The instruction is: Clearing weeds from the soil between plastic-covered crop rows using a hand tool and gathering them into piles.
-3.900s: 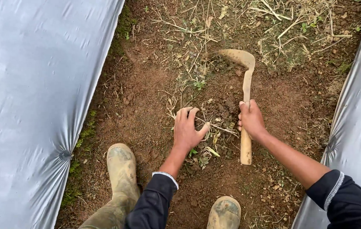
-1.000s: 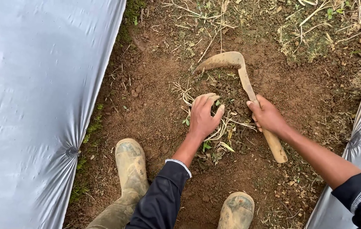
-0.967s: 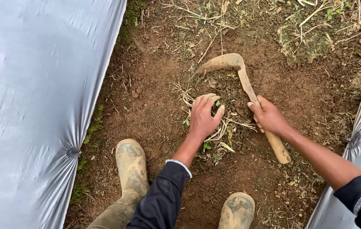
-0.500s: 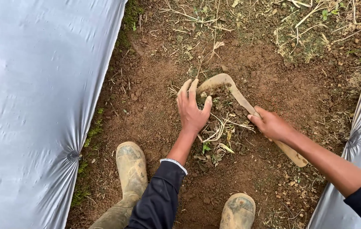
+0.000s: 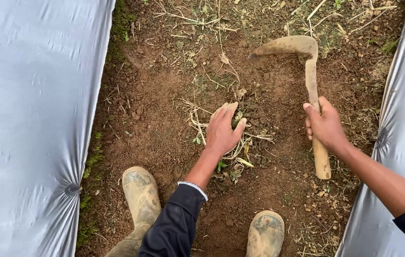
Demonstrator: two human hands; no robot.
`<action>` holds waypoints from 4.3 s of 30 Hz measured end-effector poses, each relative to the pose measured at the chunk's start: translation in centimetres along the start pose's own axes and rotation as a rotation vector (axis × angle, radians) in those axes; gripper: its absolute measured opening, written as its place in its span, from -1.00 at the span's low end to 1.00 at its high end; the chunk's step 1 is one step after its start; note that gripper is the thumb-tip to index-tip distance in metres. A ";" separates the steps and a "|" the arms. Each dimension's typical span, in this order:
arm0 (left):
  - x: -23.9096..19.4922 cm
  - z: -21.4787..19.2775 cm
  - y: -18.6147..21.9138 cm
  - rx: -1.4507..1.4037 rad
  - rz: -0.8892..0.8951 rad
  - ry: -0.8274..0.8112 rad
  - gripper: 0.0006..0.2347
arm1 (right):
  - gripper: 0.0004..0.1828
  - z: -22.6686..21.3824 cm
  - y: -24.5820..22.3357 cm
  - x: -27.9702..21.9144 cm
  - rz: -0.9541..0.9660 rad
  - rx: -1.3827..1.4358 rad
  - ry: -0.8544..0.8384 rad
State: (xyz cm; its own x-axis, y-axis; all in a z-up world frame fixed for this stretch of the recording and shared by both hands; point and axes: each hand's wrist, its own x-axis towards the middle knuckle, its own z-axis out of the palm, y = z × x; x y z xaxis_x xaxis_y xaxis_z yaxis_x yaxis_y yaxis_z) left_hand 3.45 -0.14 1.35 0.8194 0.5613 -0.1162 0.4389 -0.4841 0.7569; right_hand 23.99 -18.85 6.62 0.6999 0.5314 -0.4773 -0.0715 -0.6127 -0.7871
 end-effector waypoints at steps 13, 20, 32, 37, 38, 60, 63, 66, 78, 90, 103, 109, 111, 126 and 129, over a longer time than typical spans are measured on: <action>-4.0 -2.9 -1.6 0.070 0.201 0.001 -0.18 | -0.79 2.6 -1.8 1.3 0.012 0.164 -0.037; -7.7 -2.9 -3.6 0.260 0.367 -0.113 -0.04 | -0.80 6.2 -4.3 3.2 -0.053 0.123 -0.181; -7.7 -1.3 -4.9 0.239 0.275 -0.047 -0.08 | -0.86 5.6 -1.9 4.8 -0.090 -0.203 -0.343; -7.0 -0.8 -5.8 0.184 0.305 0.024 -0.13 | -0.90 6.2 -4.8 3.3 -0.058 0.016 -0.244; -6.7 -0.8 -6.2 0.159 0.308 0.073 -0.15 | -0.88 5.6 -3.0 3.2 -0.032 -0.116 -0.333; -2.0 -3.4 -2.6 0.117 -0.045 -0.068 -0.34 | -0.85 6.1 -8.3 4.6 0.138 -0.353 -0.251; -2.5 -3.5 -2.4 0.120 -0.068 -0.090 -0.34 | -0.77 5.6 -7.1 5.3 0.149 -0.425 -0.306; -2.6 -3.1 -2.4 0.123 -0.061 -0.058 -0.33 | -0.69 5.7 -6.6 5.8 0.048 -0.396 -0.258; -0.5 -2.5 -5.0 -0.060 0.069 0.323 -0.35 | -0.85 1.4 0.5 3.2 -0.022 -0.435 -0.356; -3.3 -3.9 -2.2 0.011 -0.043 0.089 -0.20 | -0.80 6.1 -6.8 4.8 -0.063 -0.001 -0.256; -14.2 1.3 -3.0 0.336 0.055 -0.098 0.03 | -0.82 -0.3 -3.0 2.6 -0.031 -0.667 -0.475; -10.2 1.2 -3.5 0.648 0.090 -0.103 0.06 | -0.88 1.3 -3.8 -0.2 0.150 -0.464 -0.278; -8.5 1.0 -3.9 0.658 0.174 -0.024 0.12 | -0.86 1.8 -2.5 -0.5 0.223 -0.112 -0.180; -4.5 -1.3 -0.5 0.519 0.626 -0.139 0.02 | -0.88 -0.3 -2.9 1.1 0.138 -0.037 -0.060; -5.8 1.1 2.8 0.775 0.892 -0.567 -0.16 | -0.82 -0.4 -2.8 1.1 0.134 -0.074 -0.054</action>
State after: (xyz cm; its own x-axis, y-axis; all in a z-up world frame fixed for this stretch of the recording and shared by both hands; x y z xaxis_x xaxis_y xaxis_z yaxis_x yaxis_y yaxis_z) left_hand 0.36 -5.48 3.40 0.8933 -0.4172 -0.1673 -0.3903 -0.9045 0.1719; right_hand 25.26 -16.82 8.47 0.6479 0.4719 -0.5979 -0.1076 -0.7204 -0.6852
